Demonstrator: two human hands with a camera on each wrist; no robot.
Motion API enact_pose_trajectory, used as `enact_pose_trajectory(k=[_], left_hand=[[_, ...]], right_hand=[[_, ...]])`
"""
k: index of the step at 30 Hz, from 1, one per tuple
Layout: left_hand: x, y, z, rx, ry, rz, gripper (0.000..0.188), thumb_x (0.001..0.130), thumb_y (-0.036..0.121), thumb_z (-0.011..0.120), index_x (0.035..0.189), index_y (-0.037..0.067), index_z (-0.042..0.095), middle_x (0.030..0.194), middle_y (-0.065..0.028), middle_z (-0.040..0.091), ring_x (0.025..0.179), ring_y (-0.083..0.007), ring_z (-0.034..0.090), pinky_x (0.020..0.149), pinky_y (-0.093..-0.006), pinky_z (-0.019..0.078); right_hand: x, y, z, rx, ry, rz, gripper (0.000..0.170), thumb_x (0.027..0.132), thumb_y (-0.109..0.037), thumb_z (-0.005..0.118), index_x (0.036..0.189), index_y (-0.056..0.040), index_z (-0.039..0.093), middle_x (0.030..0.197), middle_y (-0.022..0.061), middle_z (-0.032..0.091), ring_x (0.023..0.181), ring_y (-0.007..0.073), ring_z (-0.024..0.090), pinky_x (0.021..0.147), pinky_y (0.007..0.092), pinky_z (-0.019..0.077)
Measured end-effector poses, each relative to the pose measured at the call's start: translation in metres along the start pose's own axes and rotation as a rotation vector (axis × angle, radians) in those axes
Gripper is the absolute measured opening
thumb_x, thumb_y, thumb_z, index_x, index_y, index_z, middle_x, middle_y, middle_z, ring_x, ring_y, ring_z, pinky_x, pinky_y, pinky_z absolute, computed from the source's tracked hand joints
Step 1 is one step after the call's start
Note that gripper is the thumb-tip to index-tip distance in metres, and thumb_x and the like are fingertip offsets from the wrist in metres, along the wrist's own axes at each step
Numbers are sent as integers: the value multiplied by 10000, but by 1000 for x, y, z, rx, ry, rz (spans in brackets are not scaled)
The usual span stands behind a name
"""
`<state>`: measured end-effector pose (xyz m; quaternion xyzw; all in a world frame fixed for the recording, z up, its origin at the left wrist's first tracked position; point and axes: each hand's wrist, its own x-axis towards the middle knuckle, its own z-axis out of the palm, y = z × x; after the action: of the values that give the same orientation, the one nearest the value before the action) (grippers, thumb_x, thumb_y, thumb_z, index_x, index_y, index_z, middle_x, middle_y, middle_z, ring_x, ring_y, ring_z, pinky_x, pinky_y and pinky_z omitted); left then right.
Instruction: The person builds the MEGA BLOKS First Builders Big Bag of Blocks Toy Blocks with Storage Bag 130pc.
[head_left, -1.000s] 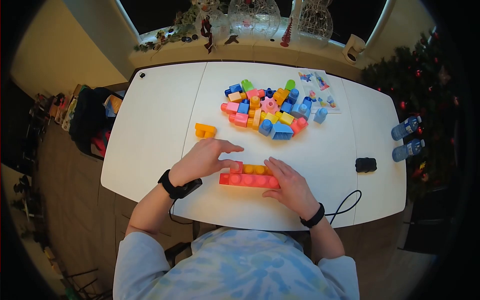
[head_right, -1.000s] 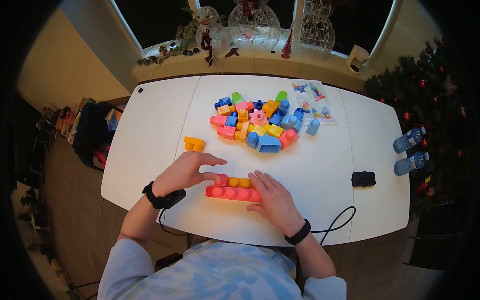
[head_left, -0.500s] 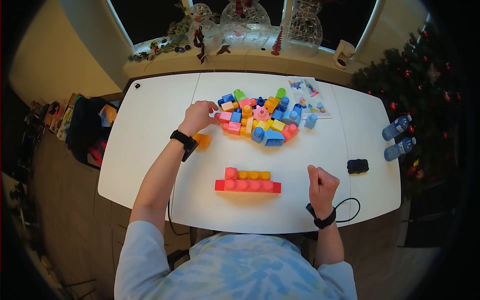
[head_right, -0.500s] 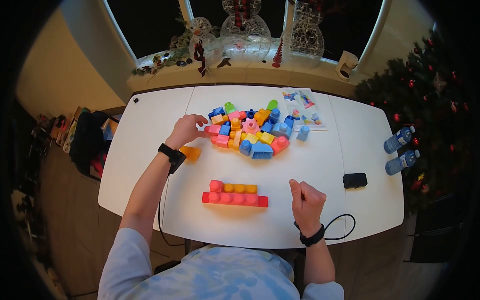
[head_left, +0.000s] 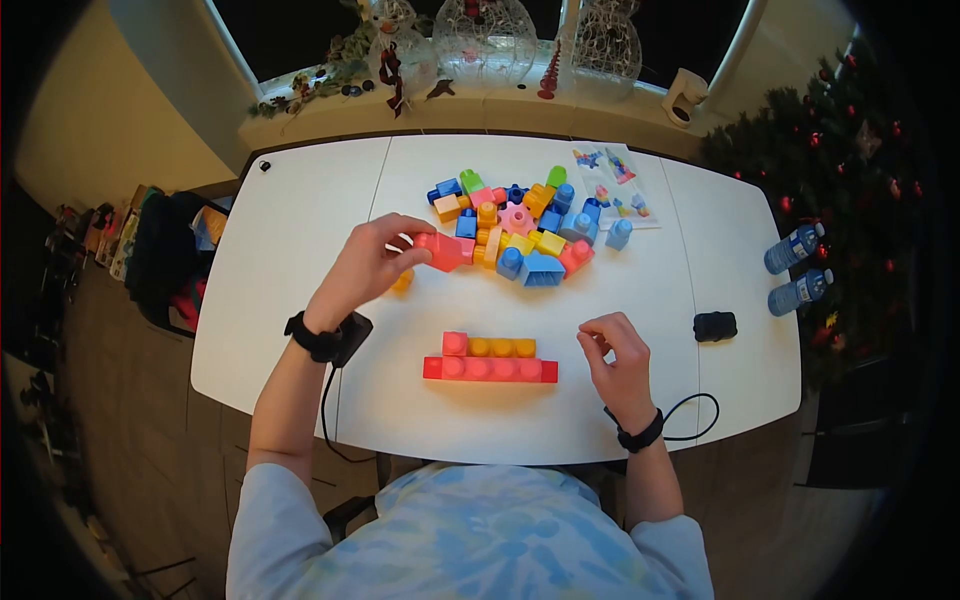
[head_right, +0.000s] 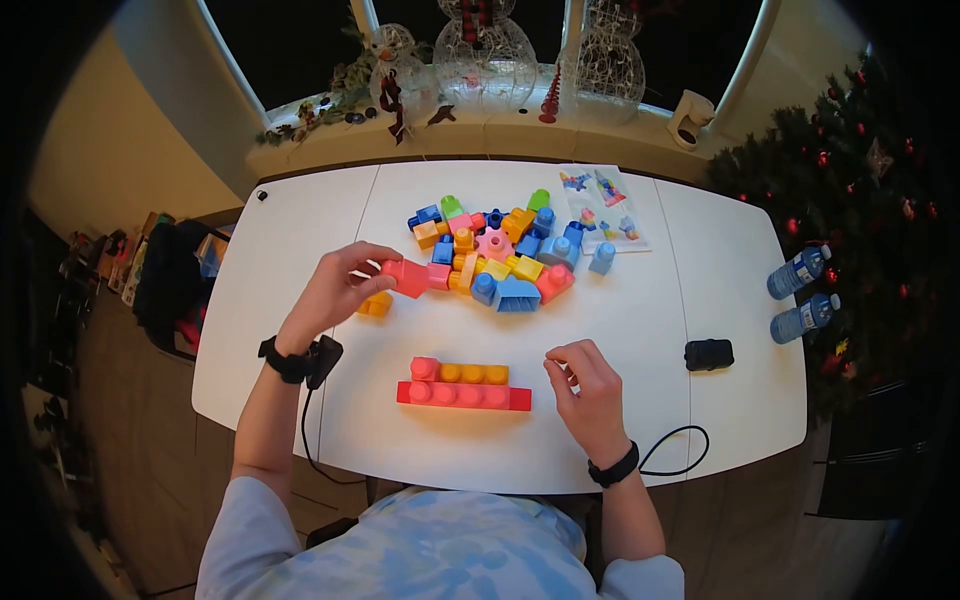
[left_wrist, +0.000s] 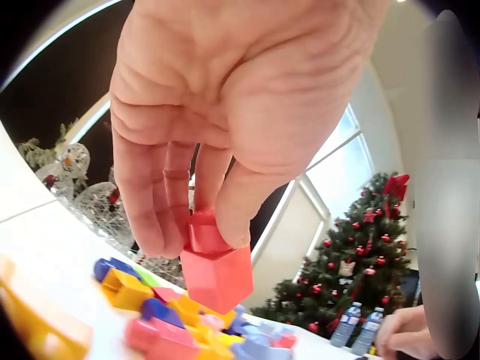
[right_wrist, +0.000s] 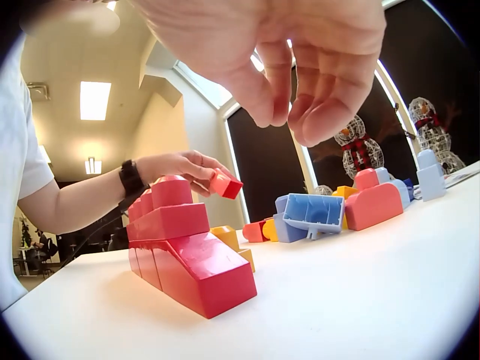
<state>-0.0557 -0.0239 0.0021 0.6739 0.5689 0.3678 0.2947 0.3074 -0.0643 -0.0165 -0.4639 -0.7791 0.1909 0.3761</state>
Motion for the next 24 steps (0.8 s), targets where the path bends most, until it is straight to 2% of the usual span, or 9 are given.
enact_pose_trajectory(k=[3, 5, 8, 16, 18, 21, 22, 23, 24], left_hand=[[-42, 38, 20, 38, -42, 134, 305, 917, 106, 786, 1209, 44, 724, 992, -116, 680, 874, -246, 697, 840, -348, 597], [-58, 49, 28, 116, -43, 163, 304, 921, 108, 776, 1218, 58, 730, 1005, -113, 662, 886, -262, 674, 825, -358, 572], [-66, 48, 42, 120, -26, 252, 310, 925, 106, 766, 1230, 69, 733, 1029, -113, 648, 908, -276, 663, 816, -364, 553], [-72, 36, 63, 143, -89, 265, 332, 919, 96, 765, 1250, 81, 737, 1071, -113, 648, 939, -276, 667, 814, -360, 562], [-74, 34, 65, 156, -102, 277, 334, 918, 98, 767, 1250, 80, 740, 1079, -111, 648, 938, -274, 668, 813, -359, 565], [-78, 34, 64, 182, -178, 231, 409, 902, 145, 799, 1300, 92, 720, 1134, -118, 646, 1005, -291, 668, 869, -378, 567], [-80, 36, 62, 192, -190, 259, 545, 872, 192, 834, 1380, 102, 657, 1198, -131, 643, 1070, -309, 660, 917, -395, 562], [-81, 37, 60, 202, -203, 287, 688, 842, 239, 869, 1460, 113, 594, 1262, -144, 640, 1135, -327, 652, 964, -412, 556], [-83, 37, 59, 203, -203, 286, 688, 842, 239, 869, 1460, 113, 594, 1262, -144, 640, 1135, -327, 652, 964, -412, 556]], right_hand=[[4, -7, 6, 17, -25, -11, 71, 918, 1, 735, 970, -25, 694, 918, 88, 681, 741, 230, 681, 618, 312, 559], [7, -11, 9, 25, -39, -19, 74, 915, 2, 737, 970, -25, 695, 917, 89, 682, 753, 239, 684, 624, 317, 561], [7, -15, 12, 31, -64, -39, 81, 908, 4, 741, 969, -25, 696, 914, 92, 682, 766, 249, 686, 630, 323, 562], [1, -16, 16, 28, -104, -38, 100, 887, 8, 748, 968, -25, 698, 914, 97, 687, 795, 283, 691, 689, 363, 567], [0, -15, 18, 28, -142, -41, 119, 882, -45, 777, 972, -29, 701, 926, 100, 691, 845, 296, 696, 734, 383, 572], [-1, -22, 19, 7, -206, -98, 225, 869, -151, 824, 1034, -42, 715, 1002, 104, 705, 922, 295, 698, 777, 385, 582], [-1, -24, 20, 7, -207, -99, 225, 869, -151, 824, 1034, -42, 715, 1002, 104, 705, 922, 295, 698, 777, 385, 582], [-1, -27, 21, -5, -239, -139, 308, 859, -205, 841, 1095, -51, 715, 1082, 107, 705, 989, 295, 691, 828, 391, 580], [-1, -28, 22, -17, -271, -180, 393, 848, -258, 857, 1156, -60, 715, 1161, 110, 705, 1056, 296, 683, 879, 396, 579]])
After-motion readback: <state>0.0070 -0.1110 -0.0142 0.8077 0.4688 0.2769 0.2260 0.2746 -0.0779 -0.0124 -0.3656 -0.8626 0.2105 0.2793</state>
